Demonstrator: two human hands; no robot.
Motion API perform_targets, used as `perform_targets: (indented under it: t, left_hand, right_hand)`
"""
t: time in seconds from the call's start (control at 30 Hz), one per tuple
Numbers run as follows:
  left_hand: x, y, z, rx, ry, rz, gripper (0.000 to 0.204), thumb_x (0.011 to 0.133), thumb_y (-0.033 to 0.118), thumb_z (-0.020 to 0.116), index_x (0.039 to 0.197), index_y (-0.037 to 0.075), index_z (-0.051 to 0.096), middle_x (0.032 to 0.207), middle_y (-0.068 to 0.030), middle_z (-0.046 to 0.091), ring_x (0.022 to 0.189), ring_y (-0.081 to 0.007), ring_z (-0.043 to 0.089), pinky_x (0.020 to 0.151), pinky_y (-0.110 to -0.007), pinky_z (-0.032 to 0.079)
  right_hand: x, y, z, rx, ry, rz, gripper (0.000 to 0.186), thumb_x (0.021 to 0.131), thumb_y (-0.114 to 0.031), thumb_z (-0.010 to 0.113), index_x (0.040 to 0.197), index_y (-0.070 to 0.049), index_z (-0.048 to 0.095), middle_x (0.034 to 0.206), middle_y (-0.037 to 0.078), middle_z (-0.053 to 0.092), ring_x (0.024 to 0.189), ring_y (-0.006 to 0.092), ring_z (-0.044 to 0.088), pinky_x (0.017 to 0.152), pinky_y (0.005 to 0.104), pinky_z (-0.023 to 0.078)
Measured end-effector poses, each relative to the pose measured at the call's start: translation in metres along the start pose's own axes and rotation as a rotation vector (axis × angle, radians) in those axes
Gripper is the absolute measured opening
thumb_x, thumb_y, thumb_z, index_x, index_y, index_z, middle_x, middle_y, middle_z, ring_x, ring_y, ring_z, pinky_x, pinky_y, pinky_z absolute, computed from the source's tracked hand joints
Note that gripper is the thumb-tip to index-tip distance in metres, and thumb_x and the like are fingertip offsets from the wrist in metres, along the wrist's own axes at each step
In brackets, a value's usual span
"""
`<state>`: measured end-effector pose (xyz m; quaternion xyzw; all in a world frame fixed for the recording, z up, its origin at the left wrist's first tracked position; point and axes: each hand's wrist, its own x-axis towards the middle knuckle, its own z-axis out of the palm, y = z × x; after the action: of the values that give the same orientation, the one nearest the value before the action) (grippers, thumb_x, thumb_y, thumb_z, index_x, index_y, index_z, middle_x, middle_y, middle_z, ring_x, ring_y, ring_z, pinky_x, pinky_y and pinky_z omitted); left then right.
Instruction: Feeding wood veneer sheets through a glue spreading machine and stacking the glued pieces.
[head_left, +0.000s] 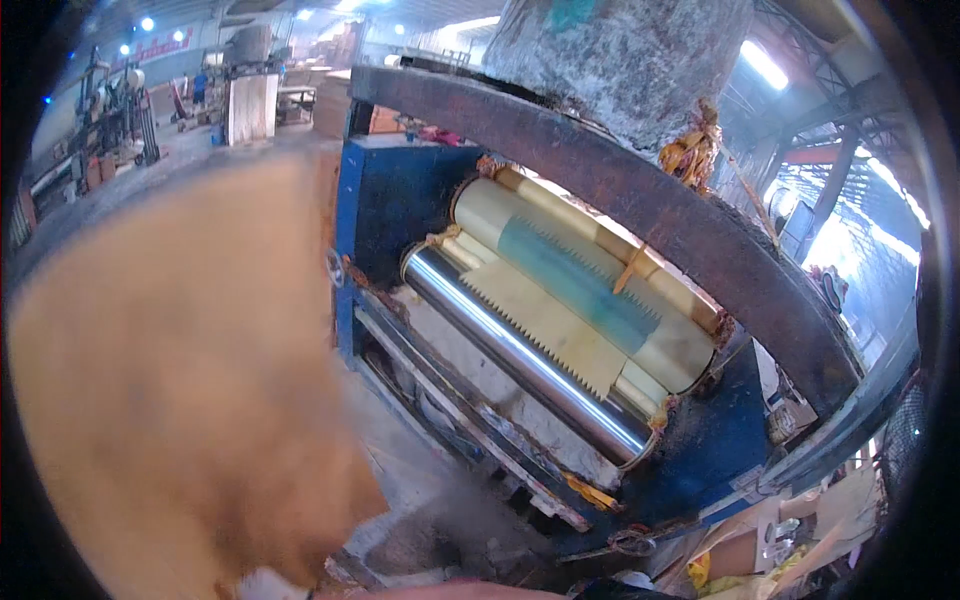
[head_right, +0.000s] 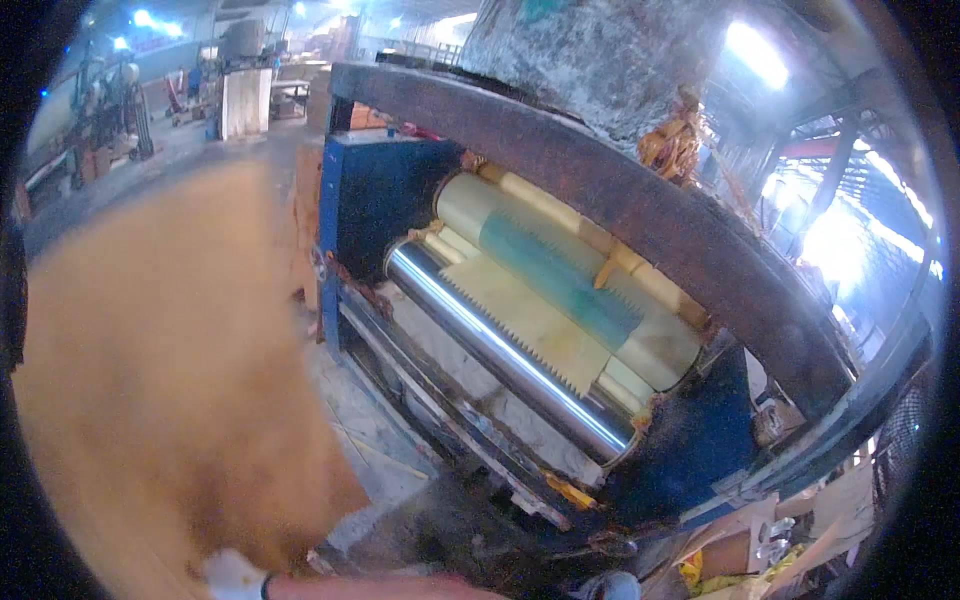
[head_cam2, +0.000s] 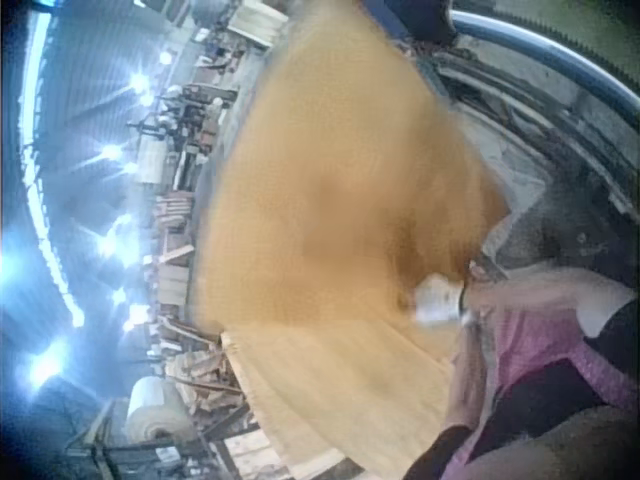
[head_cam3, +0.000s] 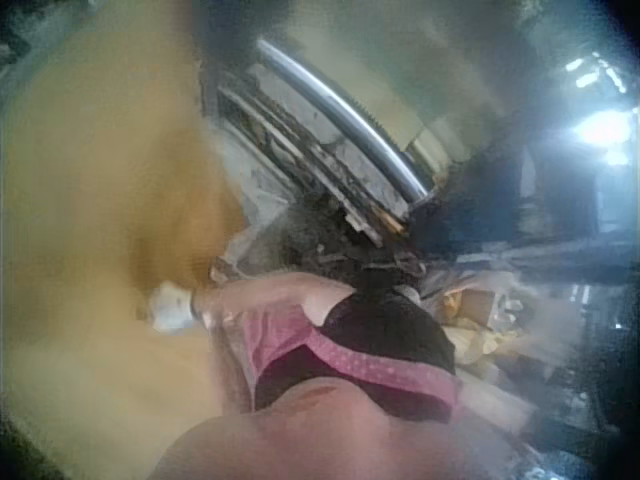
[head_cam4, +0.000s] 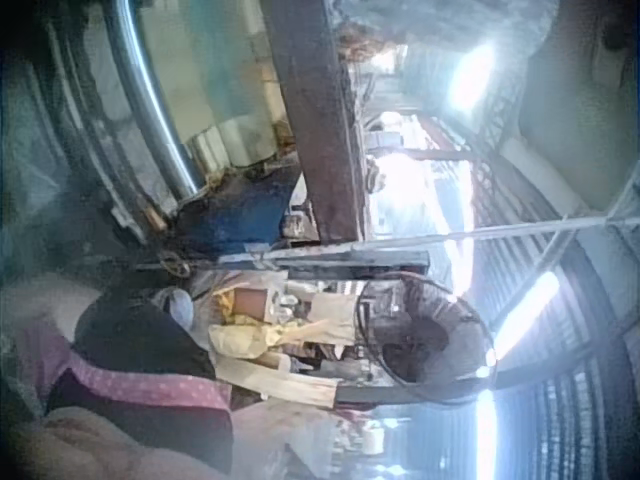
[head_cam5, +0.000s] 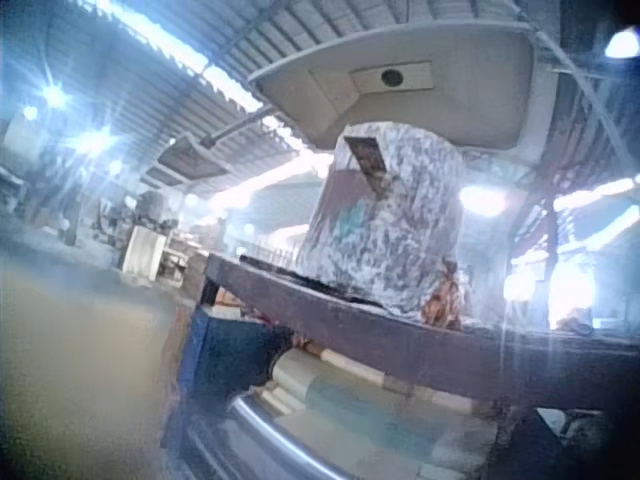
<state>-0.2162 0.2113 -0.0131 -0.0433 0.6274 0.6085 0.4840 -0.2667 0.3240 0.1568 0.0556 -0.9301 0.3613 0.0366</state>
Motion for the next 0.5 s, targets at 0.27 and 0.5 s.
perform_targets:
  t: [0.27, 0.5]
  left_hand:
    - [-0.101, -0.065, -0.241, -0.149, 0.426, -0.211, 0.040, 0.084, 0.034, 0.070, 0.116, 0.013, 0.055, 0.105, -0.0121, 0.068, 0.095, -0.0264, 0.067, 0.079, -0.041, 0.055]
    - [-0.086, -0.107, -0.221, 0.086, 0.304, -0.301, 0.045, 0.082, 0.039, 0.072, 0.116, 0.014, 0.057, 0.106, -0.0150, 0.068, 0.097, -0.0298, 0.067, 0.081, -0.043, 0.054]
  right_hand:
    - [-0.139, 0.018, -0.089, 0.453, 0.150, 0.098, 0.030, 0.096, -0.020, 0.053, 0.121, -0.005, 0.059, 0.123, 0.010, 0.059, 0.113, 0.0212, 0.055, 0.097, 0.0334, 0.042]
    - [-0.385, 0.073, -0.239, 0.210, 0.897, 1.247, 0.034, 0.089, -0.026, 0.065, 0.116, -0.004, 0.065, 0.113, 0.008, 0.070, 0.100, 0.0179, 0.065, 0.088, 0.0324, 0.050]
